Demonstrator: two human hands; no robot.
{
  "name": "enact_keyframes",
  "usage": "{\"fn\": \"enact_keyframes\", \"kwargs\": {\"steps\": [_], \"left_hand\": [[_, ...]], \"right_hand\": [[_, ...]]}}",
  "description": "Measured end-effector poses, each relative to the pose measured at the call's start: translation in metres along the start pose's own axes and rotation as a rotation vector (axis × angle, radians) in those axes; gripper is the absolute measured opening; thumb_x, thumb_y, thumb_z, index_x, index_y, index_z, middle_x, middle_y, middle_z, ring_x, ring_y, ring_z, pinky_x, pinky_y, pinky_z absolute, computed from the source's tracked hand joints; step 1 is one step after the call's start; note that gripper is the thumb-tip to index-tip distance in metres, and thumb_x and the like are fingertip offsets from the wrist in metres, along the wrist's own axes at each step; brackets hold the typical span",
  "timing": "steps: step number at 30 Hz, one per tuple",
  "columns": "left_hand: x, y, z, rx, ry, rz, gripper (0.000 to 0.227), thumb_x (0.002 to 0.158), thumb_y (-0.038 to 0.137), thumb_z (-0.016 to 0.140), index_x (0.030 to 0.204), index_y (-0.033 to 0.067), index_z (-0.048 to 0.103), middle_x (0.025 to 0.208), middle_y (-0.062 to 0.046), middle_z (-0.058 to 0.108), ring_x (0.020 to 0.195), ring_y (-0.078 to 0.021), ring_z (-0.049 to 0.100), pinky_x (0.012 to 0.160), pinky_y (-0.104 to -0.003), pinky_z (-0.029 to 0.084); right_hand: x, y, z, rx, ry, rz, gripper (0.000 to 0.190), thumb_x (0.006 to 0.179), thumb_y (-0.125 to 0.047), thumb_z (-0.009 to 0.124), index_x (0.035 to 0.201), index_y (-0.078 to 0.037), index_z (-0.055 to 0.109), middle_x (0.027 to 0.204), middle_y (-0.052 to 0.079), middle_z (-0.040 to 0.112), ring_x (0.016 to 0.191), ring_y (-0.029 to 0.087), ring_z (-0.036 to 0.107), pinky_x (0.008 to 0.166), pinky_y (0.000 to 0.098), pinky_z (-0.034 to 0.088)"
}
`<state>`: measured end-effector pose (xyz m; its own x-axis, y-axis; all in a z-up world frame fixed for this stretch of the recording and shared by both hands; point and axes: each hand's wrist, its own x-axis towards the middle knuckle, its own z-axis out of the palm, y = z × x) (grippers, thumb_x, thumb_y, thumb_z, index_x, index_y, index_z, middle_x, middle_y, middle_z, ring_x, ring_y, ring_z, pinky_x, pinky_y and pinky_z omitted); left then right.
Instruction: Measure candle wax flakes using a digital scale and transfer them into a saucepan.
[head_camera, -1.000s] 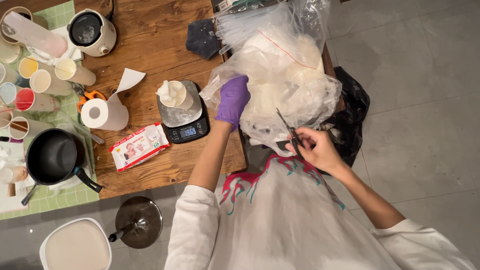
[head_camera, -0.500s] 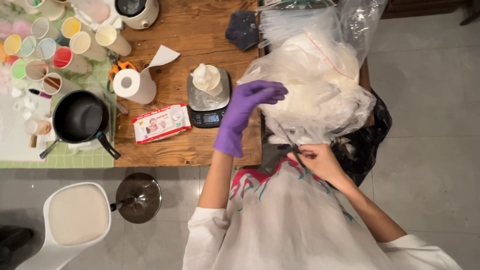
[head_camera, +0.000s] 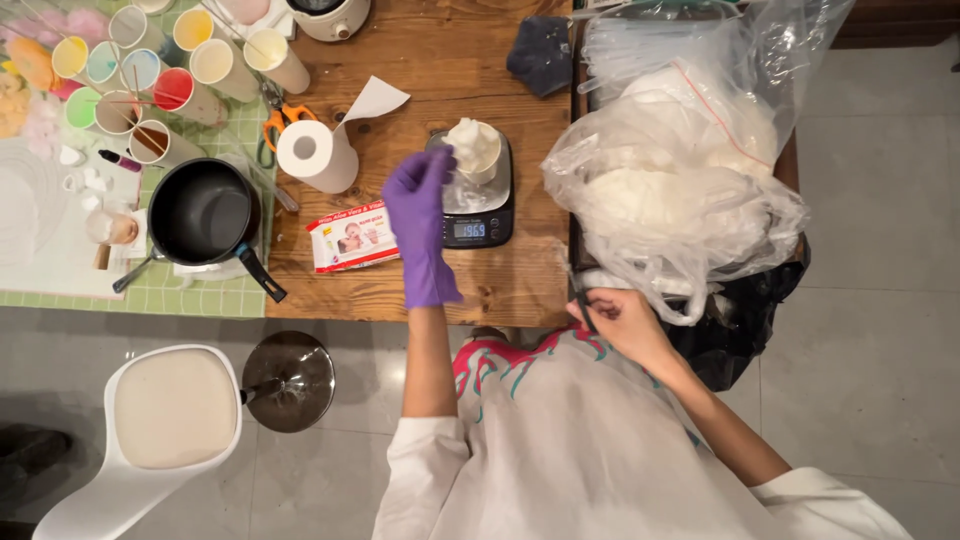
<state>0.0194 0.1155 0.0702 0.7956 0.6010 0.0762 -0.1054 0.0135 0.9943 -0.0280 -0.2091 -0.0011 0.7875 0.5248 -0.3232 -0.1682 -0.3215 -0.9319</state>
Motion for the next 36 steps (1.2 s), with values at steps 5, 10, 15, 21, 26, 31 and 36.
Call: {"fn": "enact_keyframes", "kwargs": {"steps": [5,10,15,21,26,31,36], "left_hand": [[0.038,-0.01,-0.018,0.572,0.011,0.223,0.028,0.088,0.019,0.08,0.112,0.0057,0.074,0.097,-0.008,0.074,0.082,-0.0168,0.071,0.076,-0.03,0.057],[0.06,-0.024,0.006,0.957,-0.145,0.481,0.052,0.075,0.024,0.088,0.121,0.0088,0.068,0.106,-0.013,0.066,0.095,-0.0295,0.066,0.081,-0.043,0.053],[0.076,-0.055,0.018,1.003,-0.204,0.455,0.042,0.073,0.024,0.085,0.11,0.0103,0.071,0.106,-0.013,0.065,0.101,-0.0346,0.063,0.083,-0.047,0.051],[0.087,-0.068,0.014,0.71,-0.214,0.222,0.031,0.078,0.024,0.079,0.103,0.0063,0.072,0.105,-0.014,0.066,0.096,-0.0322,0.066,0.084,-0.041,0.053],[0.097,-0.081,0.01,0.605,-0.236,0.163,0.033,0.079,0.022,0.078,0.107,0.0048,0.072,0.098,-0.013,0.067,0.088,-0.0257,0.068,0.08,-0.037,0.055],[0.111,-0.107,-0.003,0.399,-0.263,0.044,0.031,0.082,0.02,0.077,0.106,0.0025,0.072,0.094,-0.007,0.07,0.083,-0.0172,0.068,0.075,-0.031,0.057],[0.113,-0.088,-0.02,-0.03,-0.25,-0.206,0.031,0.089,0.018,0.079,0.113,0.0022,0.067,0.098,-0.007,0.071,0.08,-0.0142,0.065,0.067,-0.027,0.049]], "right_hand": [[-0.006,-0.015,0.006,0.005,0.064,0.03,0.023,0.093,-0.021,0.074,0.091,0.002,0.076,0.065,-0.003,0.065,0.058,0.003,0.051,0.051,0.0219,0.04],[0.002,-0.02,0.016,0.004,0.07,0.06,0.022,0.093,-0.019,0.073,0.091,0.002,0.076,0.065,-0.002,0.064,0.057,0.004,0.049,0.05,0.023,0.038],[0.006,-0.021,0.023,0.031,0.068,-0.008,0.025,0.094,-0.019,0.074,0.086,0.004,0.074,0.065,-0.002,0.063,0.059,0.002,0.052,0.052,0.0215,0.042],[0.008,-0.023,0.021,0.041,0.07,-0.004,0.023,0.094,-0.019,0.073,0.088,0.003,0.075,0.066,-0.003,0.065,0.06,0.001,0.053,0.053,0.0207,0.042],[0.014,-0.029,0.017,0.039,0.065,0.008,0.022,0.094,-0.019,0.073,0.09,0.002,0.076,0.066,-0.003,0.065,0.06,0.001,0.053,0.053,0.0203,0.041],[0.019,-0.026,0.015,0.011,0.057,0.028,0.022,0.095,-0.019,0.073,0.089,0.002,0.076,0.066,-0.002,0.065,0.06,0.002,0.053,0.053,0.0203,0.041],[0.02,-0.026,0.011,0.035,0.035,0.007,0.019,0.096,-0.018,0.072,0.091,0.0,0.076,0.068,-0.004,0.064,0.06,0.001,0.051,0.052,0.0197,0.038]]}}
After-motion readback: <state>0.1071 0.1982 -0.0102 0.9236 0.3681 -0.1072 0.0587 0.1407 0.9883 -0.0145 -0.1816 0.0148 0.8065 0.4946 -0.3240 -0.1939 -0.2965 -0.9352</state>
